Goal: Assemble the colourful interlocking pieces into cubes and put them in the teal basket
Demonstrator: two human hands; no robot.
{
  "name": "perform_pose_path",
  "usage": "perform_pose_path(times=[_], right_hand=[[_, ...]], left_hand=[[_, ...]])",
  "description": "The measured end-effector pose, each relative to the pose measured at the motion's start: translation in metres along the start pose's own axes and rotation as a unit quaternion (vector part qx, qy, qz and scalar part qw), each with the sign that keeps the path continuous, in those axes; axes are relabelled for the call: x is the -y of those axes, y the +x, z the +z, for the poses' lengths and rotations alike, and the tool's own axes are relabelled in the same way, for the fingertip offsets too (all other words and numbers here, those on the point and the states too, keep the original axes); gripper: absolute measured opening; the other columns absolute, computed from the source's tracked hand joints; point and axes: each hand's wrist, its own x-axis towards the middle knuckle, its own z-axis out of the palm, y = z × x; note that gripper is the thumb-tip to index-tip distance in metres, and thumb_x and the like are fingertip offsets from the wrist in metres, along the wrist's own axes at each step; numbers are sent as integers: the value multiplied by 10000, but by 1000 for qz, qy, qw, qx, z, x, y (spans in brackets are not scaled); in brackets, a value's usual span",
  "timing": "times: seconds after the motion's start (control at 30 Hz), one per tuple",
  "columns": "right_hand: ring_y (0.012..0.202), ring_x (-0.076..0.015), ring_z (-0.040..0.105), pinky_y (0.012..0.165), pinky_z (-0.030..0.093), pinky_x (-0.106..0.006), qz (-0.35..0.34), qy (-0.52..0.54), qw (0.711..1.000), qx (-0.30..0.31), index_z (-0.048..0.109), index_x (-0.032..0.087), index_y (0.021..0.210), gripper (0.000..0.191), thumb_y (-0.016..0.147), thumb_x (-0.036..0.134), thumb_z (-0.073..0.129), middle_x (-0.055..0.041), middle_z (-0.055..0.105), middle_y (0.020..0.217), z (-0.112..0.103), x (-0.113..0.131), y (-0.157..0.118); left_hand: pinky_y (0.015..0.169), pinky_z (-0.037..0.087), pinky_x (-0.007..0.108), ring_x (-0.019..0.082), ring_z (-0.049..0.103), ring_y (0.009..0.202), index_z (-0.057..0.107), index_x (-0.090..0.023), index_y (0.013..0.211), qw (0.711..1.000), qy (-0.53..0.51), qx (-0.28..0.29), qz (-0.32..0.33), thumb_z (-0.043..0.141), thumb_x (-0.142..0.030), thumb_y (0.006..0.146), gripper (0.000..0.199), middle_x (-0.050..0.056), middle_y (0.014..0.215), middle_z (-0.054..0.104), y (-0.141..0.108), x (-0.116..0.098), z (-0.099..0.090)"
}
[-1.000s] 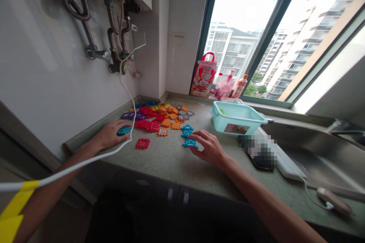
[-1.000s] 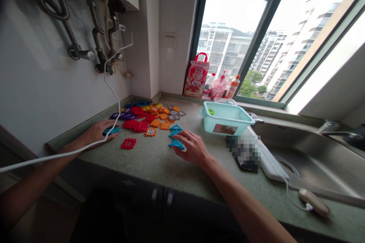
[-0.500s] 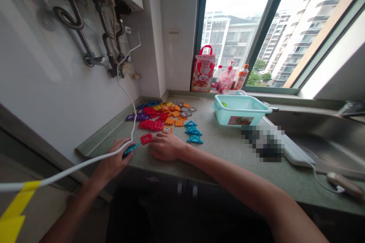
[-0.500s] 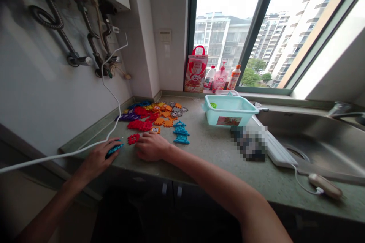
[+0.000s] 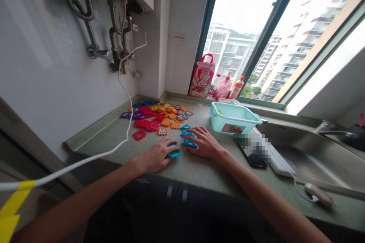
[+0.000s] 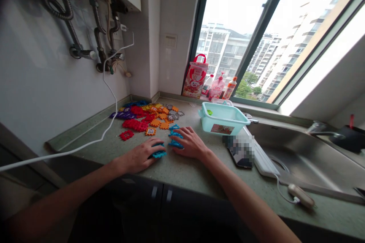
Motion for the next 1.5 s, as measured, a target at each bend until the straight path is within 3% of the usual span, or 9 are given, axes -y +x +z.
perform_pose_path(times=[0.27, 0.4, 0.5, 0.6, 0.73, 1.03, 1.23, 1.37, 1.5], right_hand=[[1258, -316, 589, 1039, 498, -510, 84, -21, 996, 4, 708, 267, 1263, 308, 960, 322, 709, -127, 628, 1435, 9, -43, -21], [1244, -312, 599, 1039, 498, -508, 112, 5, 993, -40, 658, 255, 1346, 361, 985, 269, 660, -143, 620, 1438, -2, -38, -21], [1036, -238, 677, 938, 533, -399, 100, 81, 990, -60, 675, 240, 1245, 250, 1008, 304, 628, -104, 727, 1197, -10, -19, -14], [889, -209, 699, 818, 538, -333, 74, 129, 988, -33, 684, 234, 1150, 300, 965, 470, 687, -80, 746, 1053, -12, 0, -7], [929, -229, 724, 786, 540, -311, 61, 128, 990, 18, 682, 250, 1167, 425, 917, 591, 721, -84, 750, 1115, -6, 11, -4], [1097, -251, 724, 851, 570, -305, 85, 78, 992, 54, 632, 268, 1354, 443, 929, 333, 740, -97, 662, 1413, 9, 10, 0], [1079, -235, 718, 870, 567, -297, 89, 72, 991, 70, 654, 265, 1318, 419, 909, 224, 735, -82, 696, 1325, 11, 8, -2], [973, -204, 722, 804, 556, -269, 96, 60, 991, 73, 657, 264, 1292, 378, 922, 220, 720, -72, 720, 1217, 10, 10, -2], [936, -203, 723, 775, 556, -267, 113, 52, 990, 70, 674, 247, 1235, 346, 897, 189, 723, -66, 724, 1151, 9, 12, 0]], left_hand=[[1208, 407, 489, 307, 565, 1347, 673, -243, 1286, 978, 14, 88, 187, 657, -216, 911, 376, 114, 1445, 614, 77, 37, 3], [1214, 406, 470, 302, 559, 1373, 578, -236, 1413, 983, -36, 76, 166, 714, -200, 818, 612, 125, 1479, 594, 81, 44, 5], [1216, 406, 442, 296, 538, 1400, 512, -229, 1470, 981, -81, 73, 159, 736, -204, 782, 724, 131, 1500, 573, 78, 47, 5], [1209, 413, 419, 283, 546, 1392, 469, -220, 1493, 980, -128, 57, 139, 743, -234, 793, 752, 125, 1491, 576, 76, 50, 4], [1170, 453, 412, 282, 585, 1350, 463, -225, 1493, 981, -165, 45, 92, 768, -269, 790, 767, 117, 1478, 592, 76, 53, 6], [1139, 481, 382, 271, 622, 1309, 498, -217, 1495, 976, -190, 48, 94, 794, -298, 804, 756, 110, 1447, 629, 77, 50, 5], [1230, 370, 439, 326, 472, 1465, 368, -217, 1605, 981, -124, 85, 121, 902, -477, 703, 1080, 150, 1612, 466, 74, 54, -16], [1122, 428, 449, 336, 642, 1197, 648, -217, 1340, 993, -14, 68, 100, 921, -608, 615, 867, 118, 1253, 712, 73, 60, -32], [892, 501, 334, 231, 695, 849, 704, -225, 1182, 994, -18, 90, 61, 878, -535, 690, 607, 16, 899, 741, 70, 63, -30]])
